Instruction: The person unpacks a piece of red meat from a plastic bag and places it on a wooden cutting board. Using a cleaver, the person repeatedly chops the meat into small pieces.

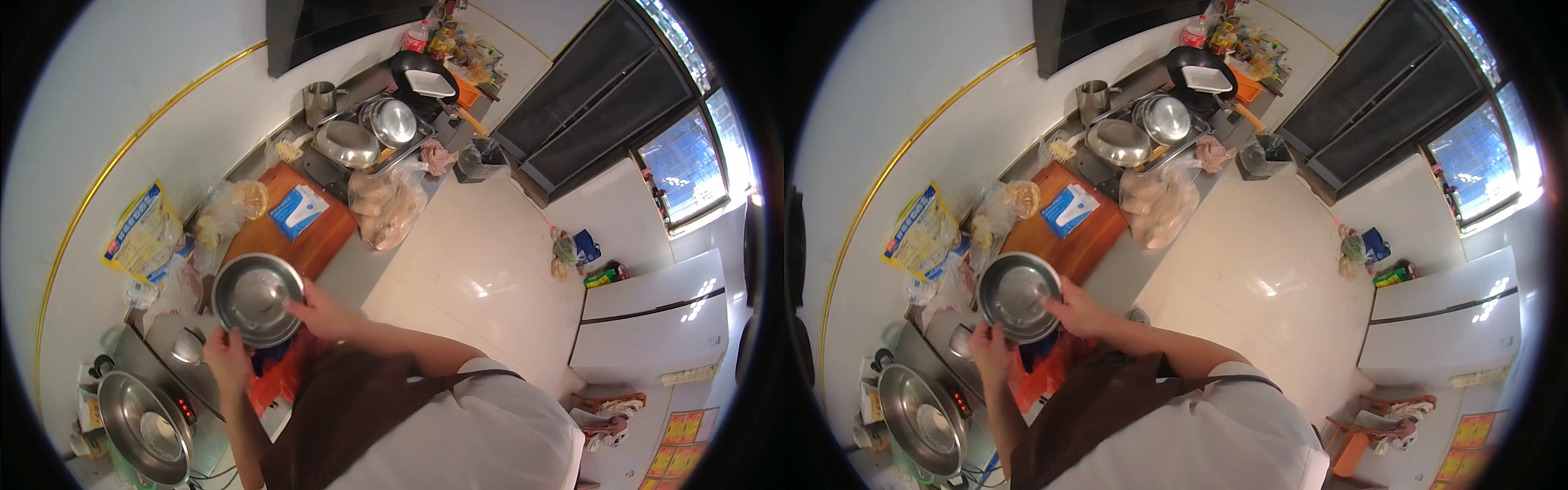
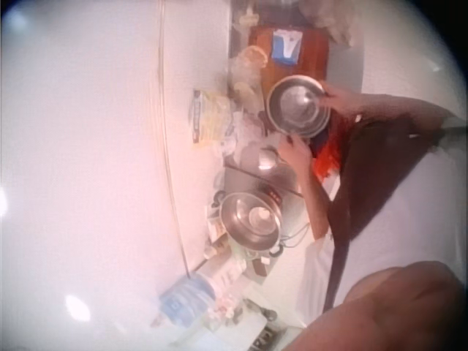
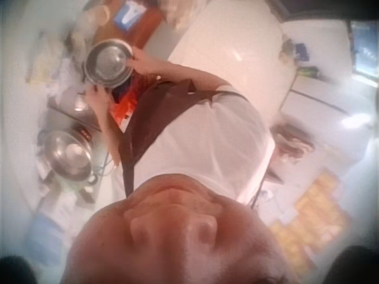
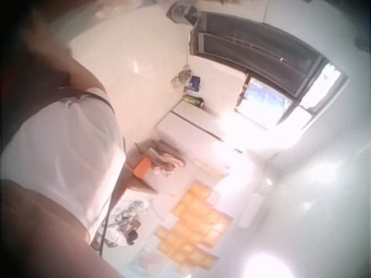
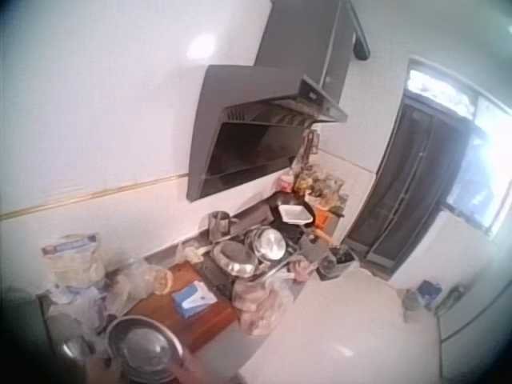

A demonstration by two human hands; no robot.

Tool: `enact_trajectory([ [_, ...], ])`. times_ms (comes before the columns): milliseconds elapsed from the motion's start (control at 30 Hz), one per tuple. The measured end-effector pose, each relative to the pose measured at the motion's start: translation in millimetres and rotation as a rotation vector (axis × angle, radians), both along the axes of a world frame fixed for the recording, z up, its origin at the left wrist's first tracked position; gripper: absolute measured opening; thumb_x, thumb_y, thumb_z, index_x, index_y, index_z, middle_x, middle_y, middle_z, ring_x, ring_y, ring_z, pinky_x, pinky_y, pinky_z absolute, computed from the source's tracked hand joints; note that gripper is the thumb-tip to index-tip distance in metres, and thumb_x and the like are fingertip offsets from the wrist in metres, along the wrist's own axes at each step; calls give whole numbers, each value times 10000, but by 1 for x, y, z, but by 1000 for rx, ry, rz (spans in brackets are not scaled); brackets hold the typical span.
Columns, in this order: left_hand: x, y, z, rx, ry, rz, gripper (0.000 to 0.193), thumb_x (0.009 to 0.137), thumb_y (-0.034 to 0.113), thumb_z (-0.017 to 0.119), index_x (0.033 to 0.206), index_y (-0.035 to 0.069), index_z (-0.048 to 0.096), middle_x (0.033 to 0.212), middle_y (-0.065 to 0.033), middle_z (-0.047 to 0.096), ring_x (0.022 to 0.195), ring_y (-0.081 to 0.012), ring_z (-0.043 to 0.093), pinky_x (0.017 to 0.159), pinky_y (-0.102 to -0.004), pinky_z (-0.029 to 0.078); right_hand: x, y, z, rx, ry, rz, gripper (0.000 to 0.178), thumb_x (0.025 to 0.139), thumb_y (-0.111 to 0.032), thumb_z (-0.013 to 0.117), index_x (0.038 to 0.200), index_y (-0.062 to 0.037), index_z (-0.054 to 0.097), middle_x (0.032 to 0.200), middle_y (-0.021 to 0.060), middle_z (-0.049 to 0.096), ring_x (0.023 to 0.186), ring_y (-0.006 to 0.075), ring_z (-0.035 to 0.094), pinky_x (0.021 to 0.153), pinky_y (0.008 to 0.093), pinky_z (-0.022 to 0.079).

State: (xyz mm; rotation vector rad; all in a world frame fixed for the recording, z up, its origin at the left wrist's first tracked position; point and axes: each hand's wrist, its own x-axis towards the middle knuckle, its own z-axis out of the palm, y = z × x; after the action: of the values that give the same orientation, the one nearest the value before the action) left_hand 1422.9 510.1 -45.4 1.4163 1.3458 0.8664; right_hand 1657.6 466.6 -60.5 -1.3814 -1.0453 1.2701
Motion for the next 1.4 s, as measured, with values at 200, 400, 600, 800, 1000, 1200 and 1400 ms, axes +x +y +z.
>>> enact_trajectory([
  [200,-74,-15,-79,-60,-163,515,340,1044,278,514,1120,-16,667,918,-90,706,727,-138,660,591,-267,517,104,4,-37,-441,489,-340,303,976,-214,584,1222,-37,573,1065,131,667,904,245,683,685,426,592],
  [400,-179,-126,-242,-506,841,571,440,963,353,620,1180,-30,654,934,-110,712,787,-256,674,748,-365,557,279,13,-73,-337,463,-905,245,986,-90,498,1182,50,539,1034,191,642,907,292,660,707,399,601],
  [600,-130,-120,-264,-611,724,611,482,957,398,593,1138,-43,660,948,-156,707,814,-306,673,754,-413,550,382,18,-84,-330,420,-960,242,998,-74,472,1197,58,514,995,179,645,782,294,673,655,370,612],
  [800,-95,-103,-233,-566,786,658,531,950,443,565,1097,-56,666,962,-203,702,841,-356,672,760,-462,543,417,15,-95,-368,407,-938,277,998,-97,485,1230,53,495,1105,193,619,876,312,678,738,425,627],
  [1000,-78,-116,-189,-512,895,698,585,944,489,537,1056,-70,672,975,-249,696,868,-406,672,765,-511,536,490,-16,-119,-409,316,-1064,276,975,-98,508,1204,54,496,1036,186,639,822,309,683,700,407,637],
  [1200,-49,-169,-103,-424,1071,765,645,938,534,509,1015,-83,678,989,-295,691,895,-456,671,771,-560,529,573,-54,-152,-337,389,-1526,263,893,-74,521,1112,58,578,964,176,663,722,286,695,622,385,640],
  [1400,77,-167,0,-385,1498,769,430,965,431,540,1068,33,666,1020,-217,715,798,-363,720,667,-494,582,736,-14,-136,80,465,-1675,356,875,-86,550,1194,71,567,1065,201,638,800,298,687,596,394,614],
])
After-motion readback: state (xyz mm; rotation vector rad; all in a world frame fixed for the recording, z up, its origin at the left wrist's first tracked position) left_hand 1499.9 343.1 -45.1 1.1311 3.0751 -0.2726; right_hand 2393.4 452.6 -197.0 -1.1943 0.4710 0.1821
